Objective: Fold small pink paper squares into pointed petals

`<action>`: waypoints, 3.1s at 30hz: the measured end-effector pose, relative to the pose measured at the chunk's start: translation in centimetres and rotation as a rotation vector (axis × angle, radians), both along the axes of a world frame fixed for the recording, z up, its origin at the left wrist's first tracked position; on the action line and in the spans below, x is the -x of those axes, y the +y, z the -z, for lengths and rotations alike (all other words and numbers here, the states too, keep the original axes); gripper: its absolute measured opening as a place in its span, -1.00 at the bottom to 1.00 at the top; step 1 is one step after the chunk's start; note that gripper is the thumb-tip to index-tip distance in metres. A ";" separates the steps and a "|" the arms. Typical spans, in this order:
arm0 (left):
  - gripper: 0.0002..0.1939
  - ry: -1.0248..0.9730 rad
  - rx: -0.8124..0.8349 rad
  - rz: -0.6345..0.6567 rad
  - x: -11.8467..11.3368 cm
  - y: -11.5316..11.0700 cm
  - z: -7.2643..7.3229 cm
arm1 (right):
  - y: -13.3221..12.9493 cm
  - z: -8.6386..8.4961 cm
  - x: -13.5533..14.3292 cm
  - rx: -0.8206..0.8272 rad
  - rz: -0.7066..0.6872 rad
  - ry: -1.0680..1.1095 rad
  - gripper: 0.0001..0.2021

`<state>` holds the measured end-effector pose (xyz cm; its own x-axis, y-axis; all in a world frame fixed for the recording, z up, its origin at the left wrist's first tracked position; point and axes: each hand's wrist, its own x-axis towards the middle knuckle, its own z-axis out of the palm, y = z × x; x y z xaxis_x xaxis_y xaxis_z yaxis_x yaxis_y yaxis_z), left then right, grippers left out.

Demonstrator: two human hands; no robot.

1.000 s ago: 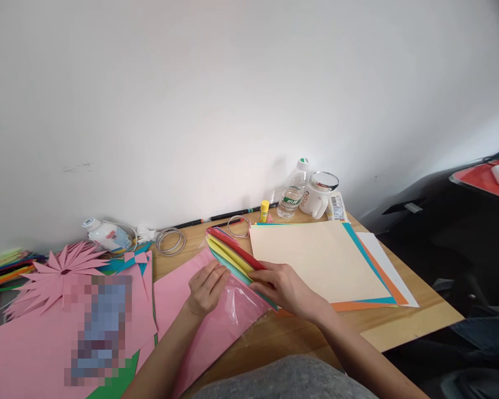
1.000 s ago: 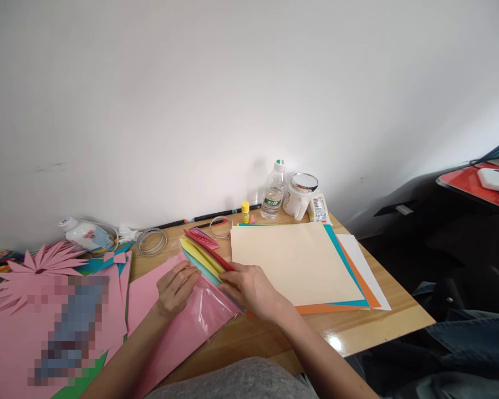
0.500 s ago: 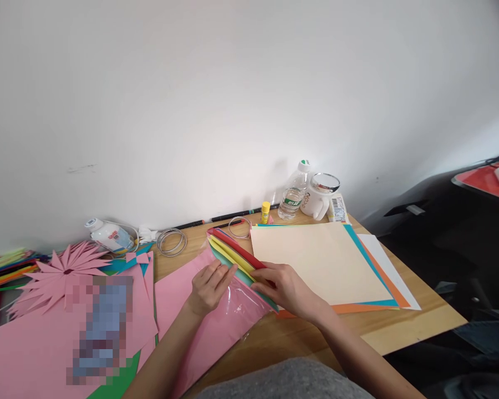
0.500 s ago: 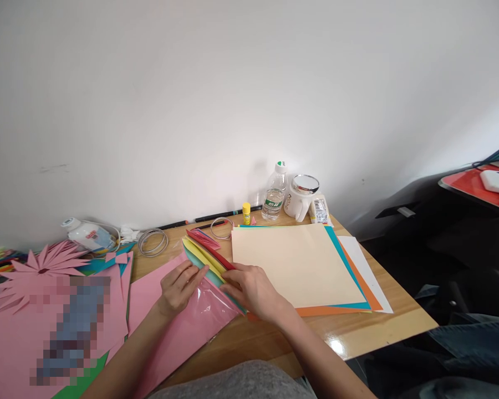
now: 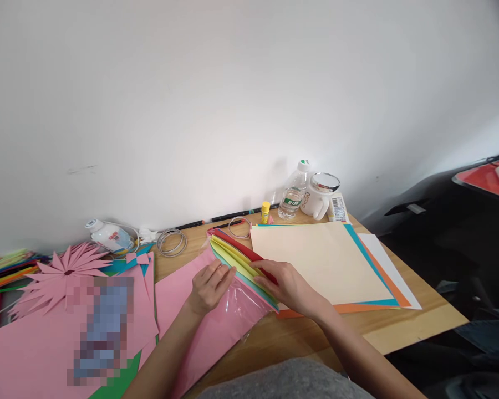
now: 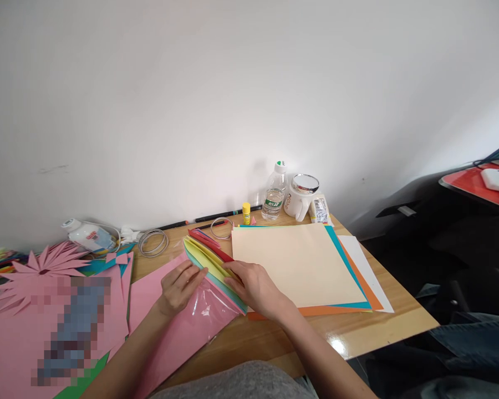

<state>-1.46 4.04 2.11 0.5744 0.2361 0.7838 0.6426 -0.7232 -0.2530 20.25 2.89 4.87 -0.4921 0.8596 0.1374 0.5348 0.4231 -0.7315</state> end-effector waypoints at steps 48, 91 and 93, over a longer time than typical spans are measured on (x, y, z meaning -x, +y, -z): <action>-0.91 -0.066 0.022 0.069 -0.3 0.4 0.8 | 0.1 0.5 0.2 -0.042 0.016 -0.028 -0.74; -0.70 0.476 0.552 -0.060 0.4 1.1 -6.2 | 2.4 -11.5 -12.3 -0.518 0.968 -0.377 -0.84; -0.71 0.349 0.517 -0.022 1.3 0.6 -5.5 | 2.9 -9.7 -15.1 -0.400 1.014 -0.364 -0.83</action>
